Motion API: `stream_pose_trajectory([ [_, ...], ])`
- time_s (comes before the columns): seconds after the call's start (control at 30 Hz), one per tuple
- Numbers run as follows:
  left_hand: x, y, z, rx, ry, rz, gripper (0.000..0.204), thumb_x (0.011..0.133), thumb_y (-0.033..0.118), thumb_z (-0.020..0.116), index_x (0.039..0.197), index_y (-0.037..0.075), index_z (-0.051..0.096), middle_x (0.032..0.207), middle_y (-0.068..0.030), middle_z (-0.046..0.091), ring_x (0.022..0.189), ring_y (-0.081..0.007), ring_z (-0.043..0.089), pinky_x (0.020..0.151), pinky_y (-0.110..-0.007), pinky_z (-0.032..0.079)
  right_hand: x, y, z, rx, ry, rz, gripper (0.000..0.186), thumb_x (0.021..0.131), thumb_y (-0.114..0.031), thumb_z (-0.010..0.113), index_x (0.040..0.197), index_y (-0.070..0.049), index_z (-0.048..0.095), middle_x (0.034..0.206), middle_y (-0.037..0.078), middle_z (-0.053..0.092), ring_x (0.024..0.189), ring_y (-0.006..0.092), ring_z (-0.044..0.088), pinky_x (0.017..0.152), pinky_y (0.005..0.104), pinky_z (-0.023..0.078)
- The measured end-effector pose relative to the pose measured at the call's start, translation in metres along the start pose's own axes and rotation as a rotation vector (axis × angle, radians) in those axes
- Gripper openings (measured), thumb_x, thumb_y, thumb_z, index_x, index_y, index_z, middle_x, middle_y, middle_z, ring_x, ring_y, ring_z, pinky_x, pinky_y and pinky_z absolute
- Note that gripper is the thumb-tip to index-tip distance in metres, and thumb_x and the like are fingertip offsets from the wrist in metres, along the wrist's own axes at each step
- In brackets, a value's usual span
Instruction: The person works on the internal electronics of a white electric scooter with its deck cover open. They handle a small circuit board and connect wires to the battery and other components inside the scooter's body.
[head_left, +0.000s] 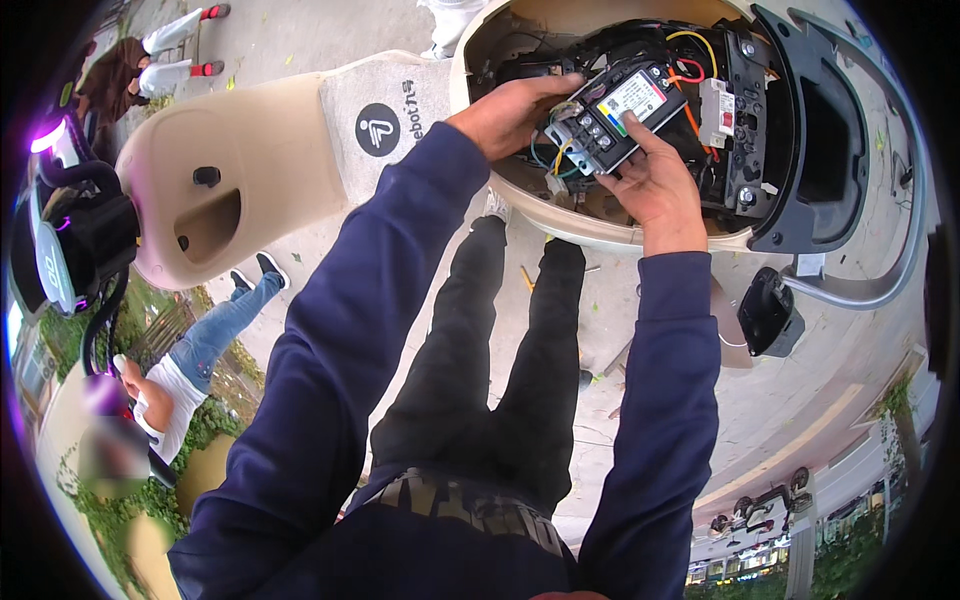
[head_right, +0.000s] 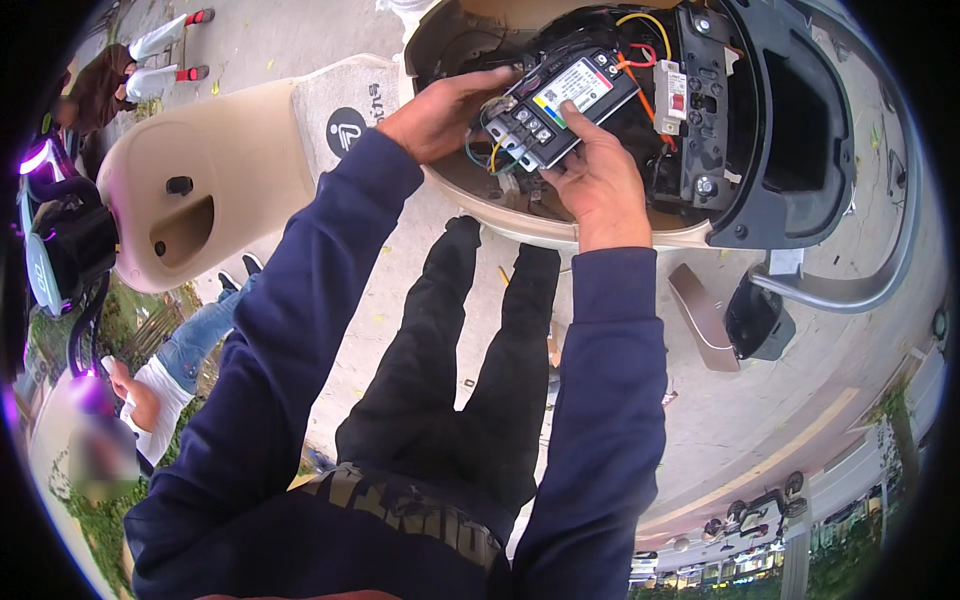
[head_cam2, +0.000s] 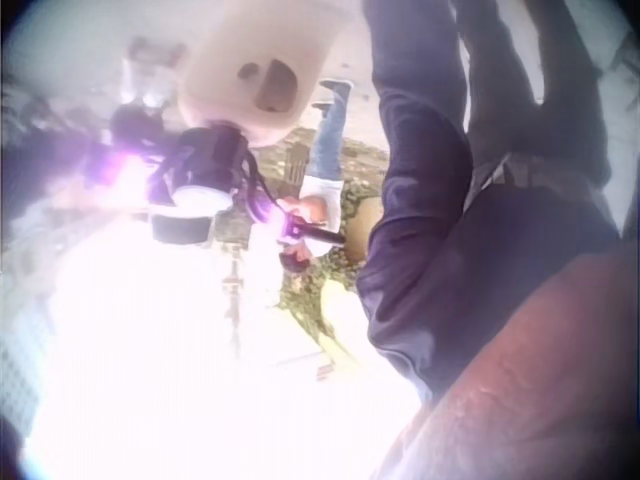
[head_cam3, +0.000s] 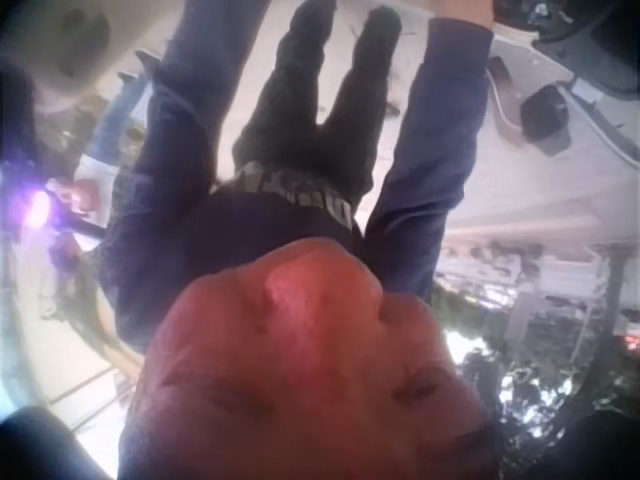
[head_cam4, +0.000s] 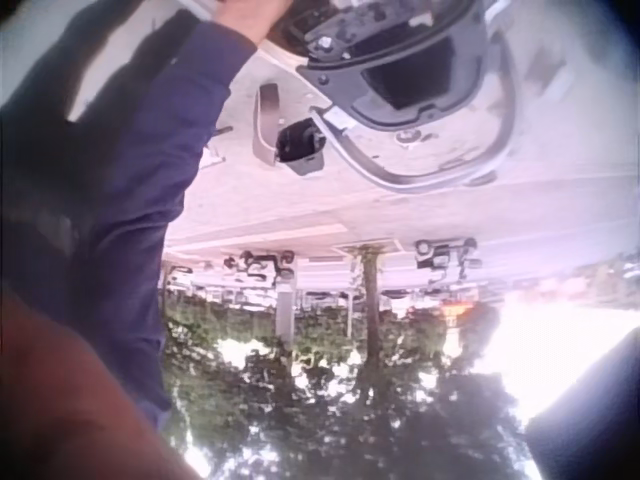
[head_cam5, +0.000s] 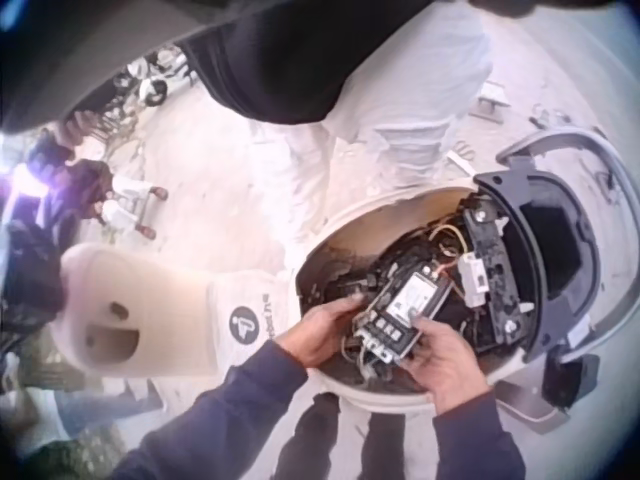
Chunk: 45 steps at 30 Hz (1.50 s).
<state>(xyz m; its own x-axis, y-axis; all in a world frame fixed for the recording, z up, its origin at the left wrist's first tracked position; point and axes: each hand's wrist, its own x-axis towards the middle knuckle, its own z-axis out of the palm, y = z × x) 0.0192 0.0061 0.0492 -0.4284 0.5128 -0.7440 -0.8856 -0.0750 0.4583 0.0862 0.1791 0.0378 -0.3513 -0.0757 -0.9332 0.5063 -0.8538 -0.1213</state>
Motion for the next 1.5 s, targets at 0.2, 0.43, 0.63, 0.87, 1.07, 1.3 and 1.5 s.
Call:
stream_pose_trajectory([
  [0.2, -0.036, -0.036, -0.005, 0.118, 0.205, 0.193, 0.038, 0.093, 0.015, 0.047, 0.127, -0.002, 0.044, 0.120, -0.0086, 0.051, 0.112, -0.0171, 0.053, 0.098, -0.034, 0.042, 0.007, 0.004, -0.006, 0.061, -0.034, -0.070, 0.026, 0.088, -0.013, 0.063, 0.112, -0.007, 0.057, 0.112, 0.010, 0.060, 0.105, 0.0249, 0.058, 0.096, 0.0471, 0.041],
  [0.43, -0.052, -0.038, 0.012, 0.239, 0.365, 0.129, 0.037, 0.086, 0.001, 0.059, 0.121, -0.003, 0.048, 0.112, -0.0075, 0.055, 0.099, -0.0168, 0.061, 0.084, -0.027, 0.051, 0.009, 0.005, -0.007, 0.150, -0.161, -0.123, 0.023, 0.091, -0.011, 0.055, 0.114, -0.007, 0.055, 0.111, 0.011, 0.061, 0.103, 0.0259, 0.060, 0.094, 0.0481, 0.045],
  [0.63, -0.065, -0.038, 0.013, 0.023, 0.341, 0.189, 0.035, 0.084, 0.002, 0.063, 0.117, -0.002, 0.052, 0.100, -0.0087, 0.062, 0.089, -0.0156, 0.063, 0.077, -0.024, 0.053, 0.007, 0.004, -0.002, 0.118, -0.178, -0.116, 0.026, 0.092, -0.014, 0.052, 0.117, -0.007, 0.053, 0.114, 0.010, 0.060, 0.105, 0.0263, 0.059, 0.094, 0.0485, 0.044],
  [0.87, -0.072, -0.047, 0.019, -0.243, 0.217, 0.103, 0.026, 0.088, 0.004, 0.059, 0.113, -0.002, 0.056, 0.099, -0.0079, 0.064, 0.089, -0.0152, 0.064, 0.077, -0.024, 0.054, 0.007, 0.001, -0.003, 0.167, -0.147, -0.083, 0.029, 0.091, -0.018, 0.050, 0.117, -0.007, 0.054, 0.115, 0.011, 0.061, 0.107, 0.0284, 0.058, 0.098, 0.0506, 0.040],
  [1.07, -0.066, -0.039, 0.023, -0.082, 0.200, 0.066, 0.018, 0.086, 0.004, 0.062, 0.103, 0.003, 0.058, 0.096, -0.0039, 0.062, 0.089, -0.0142, 0.064, 0.076, -0.025, 0.053, 0.007, 0.000, -0.001, 0.150, -0.104, -0.067, 0.031, 0.090, -0.020, 0.050, 0.117, -0.006, 0.054, 0.112, 0.011, 0.062, 0.106, 0.0288, 0.059, 0.096, 0.0510, 0.042],
  [1.3, -0.062, -0.037, 0.028, 0.130, 0.148, 0.042, 0.014, 0.085, 0.007, 0.064, 0.096, 0.006, 0.056, 0.089, -0.0009, 0.061, 0.088, -0.0122, 0.064, 0.077, -0.021, 0.050, 0.007, 0.004, 0.000, 0.039, -0.061, -0.137, 0.029, 0.093, -0.026, 0.052, 0.115, -0.007, 0.056, 0.108, 0.010, 0.064, 0.097, 0.0266, 0.063, 0.087, 0.0460, 0.050],
  [1.5, -0.059, -0.043, 0.026, 0.122, 0.094, 0.081, 0.010, 0.086, 0.008, 0.063, 0.092, 0.007, 0.054, 0.092, -0.0025, 0.063, 0.093, -0.0137, 0.064, 0.080, -0.023, 0.050, 0.009, 0.003, -0.001, 0.054, -0.066, -0.153, 0.027, 0.093, -0.024, 0.052, 0.112, -0.006, 0.057, 0.104, 0.010, 0.066, 0.093, 0.0264, 0.064, 0.085, 0.0452, 0.051],
])
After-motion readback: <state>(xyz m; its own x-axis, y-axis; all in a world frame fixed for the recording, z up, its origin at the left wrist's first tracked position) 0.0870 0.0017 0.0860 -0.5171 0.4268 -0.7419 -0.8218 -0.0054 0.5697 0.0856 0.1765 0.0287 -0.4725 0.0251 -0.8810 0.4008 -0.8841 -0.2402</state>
